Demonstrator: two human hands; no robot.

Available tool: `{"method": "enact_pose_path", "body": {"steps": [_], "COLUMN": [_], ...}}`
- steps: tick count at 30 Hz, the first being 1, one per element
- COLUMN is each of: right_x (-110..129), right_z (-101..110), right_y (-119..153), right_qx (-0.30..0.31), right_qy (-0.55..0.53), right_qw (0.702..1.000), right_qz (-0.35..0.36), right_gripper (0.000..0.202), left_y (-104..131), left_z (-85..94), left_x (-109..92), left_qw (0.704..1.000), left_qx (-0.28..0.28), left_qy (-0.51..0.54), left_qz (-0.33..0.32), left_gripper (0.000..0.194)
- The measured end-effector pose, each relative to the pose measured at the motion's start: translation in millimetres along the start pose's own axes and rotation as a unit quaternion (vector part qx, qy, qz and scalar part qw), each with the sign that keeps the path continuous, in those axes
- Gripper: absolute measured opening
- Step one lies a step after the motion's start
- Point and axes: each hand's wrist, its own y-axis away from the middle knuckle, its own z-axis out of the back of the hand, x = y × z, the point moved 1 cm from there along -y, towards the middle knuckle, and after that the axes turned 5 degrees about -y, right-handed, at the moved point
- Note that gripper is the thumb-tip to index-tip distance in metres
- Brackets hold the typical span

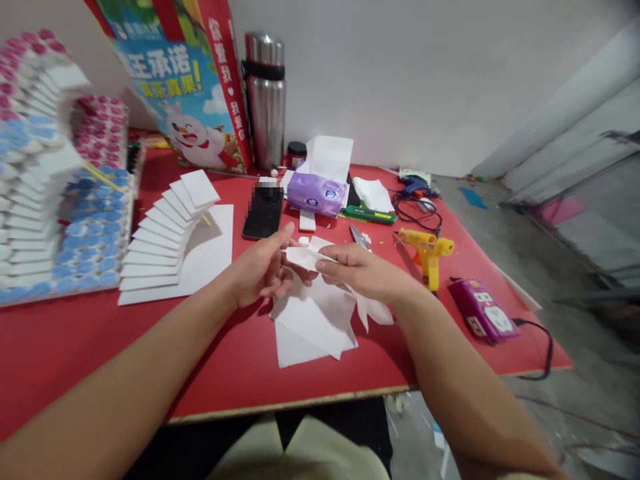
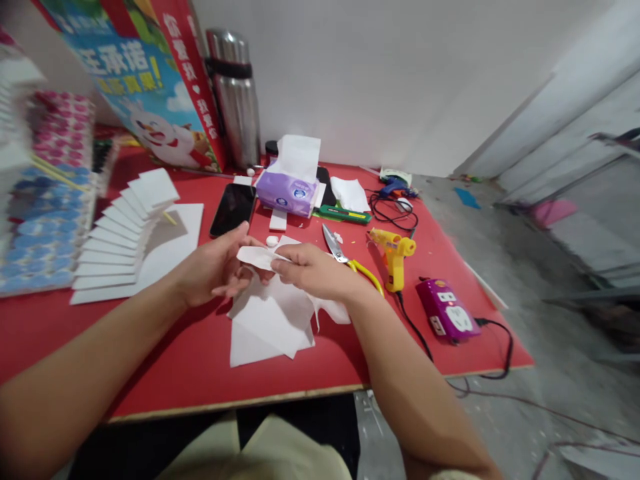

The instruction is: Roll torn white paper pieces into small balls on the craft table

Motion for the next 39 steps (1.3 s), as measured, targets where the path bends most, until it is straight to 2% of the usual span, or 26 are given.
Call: {"method": "enact_pose_path", "body": {"steps": [2,3,5,8,10,14,16,20,23,25,26,27,30,31,33,35,36,38,39], "right_x": [3,4,4,2,2,4,4,0,-3,-5,-6,-6,-8,-9,-10,-10,-10,-11,-11], "right_z": [-2,-3,-7,-11,-12,-8,-6,-3,-1,0,0,0,-2,-3,-6,-9,-10,-11,-11], "right_y": [1,2,3,3,3,3,2,-1,-2,-3,-4,-4,-7,-8,-11,-13,-14,-15,-14], "right_qx": [-0.014,-0.022,-0.031,-0.039,-0.048,-0.048,-0.048,-0.050,-0.062,-0.076,-0.082,-0.085,-0.075,-0.068,-0.055,-0.048,-0.051,-0.071,-0.086], "right_qy": [0.100,0.154,0.243,0.301,0.298,0.220,0.191,0.136,0.094,0.075,0.060,0.035,-0.100,-0.156,-0.254,-0.315,-0.327,-0.314,-0.292], "right_qw": [0.994,0.987,0.968,0.952,0.952,0.974,0.980,0.989,0.994,0.994,0.995,0.996,0.990,0.982,0.961,0.944,0.939,0.944,0.951], "right_qz": [0.038,0.047,0.051,0.046,0.043,0.036,0.033,0.023,0.011,-0.003,-0.011,-0.022,-0.068,-0.082,-0.093,-0.090,-0.087,-0.069,-0.055], "right_gripper": [0.023,0.022,0.019,0.016,0.016,0.030,0.034,0.029,0.026,0.024,0.023,0.022,0.019,0.020,0.022,0.023,0.023,0.020,0.020], "left_y": [1,2,4,3,2,1,1,0,0,1,2,3,8,9,12,15,16,17,16], "left_z": [-1.2,-2.0,-4.0,-6.0,-5.6,-1.0,1.6,3.6,2.1,0.5,-0.3,-1.2,-4.6,-5.8,-8.5,-11.4,-12.7,-14.1,-13.6], "left_x": [0,0,1,3,5,6,5,5,5,5,5,5,4,4,3,1,1,-1,-1], "left_qw": [0.996,0.995,0.998,1.000,0.999,0.999,1.000,0.999,0.994,0.972,0.948,0.912,0.779,0.747,0.711,0.703,0.709,0.745,0.781], "left_qx": [0.063,0.068,0.044,0.000,-0.009,-0.009,-0.012,-0.009,-0.015,-0.035,-0.054,-0.076,-0.135,-0.149,-0.176,-0.203,-0.209,-0.206,-0.199], "left_qy": [0.016,0.012,-0.002,0.000,0.020,0.039,0.023,-0.011,-0.087,-0.197,-0.267,-0.340,-0.504,-0.536,-0.573,-0.583,-0.574,-0.525,-0.481], "left_qz": [0.058,0.065,0.047,0.026,0.031,0.007,-0.009,-0.031,-0.062,-0.119,-0.163,-0.215,-0.347,-0.365,-0.366,-0.353,-0.353,-0.356,-0.345], "left_gripper": [0.060,0.059,0.047,0.035,0.036,0.030,0.025,0.018,0.016,0.011,0.009,0.010,0.017,0.019,0.021,0.021,0.021,0.019,0.018]}}
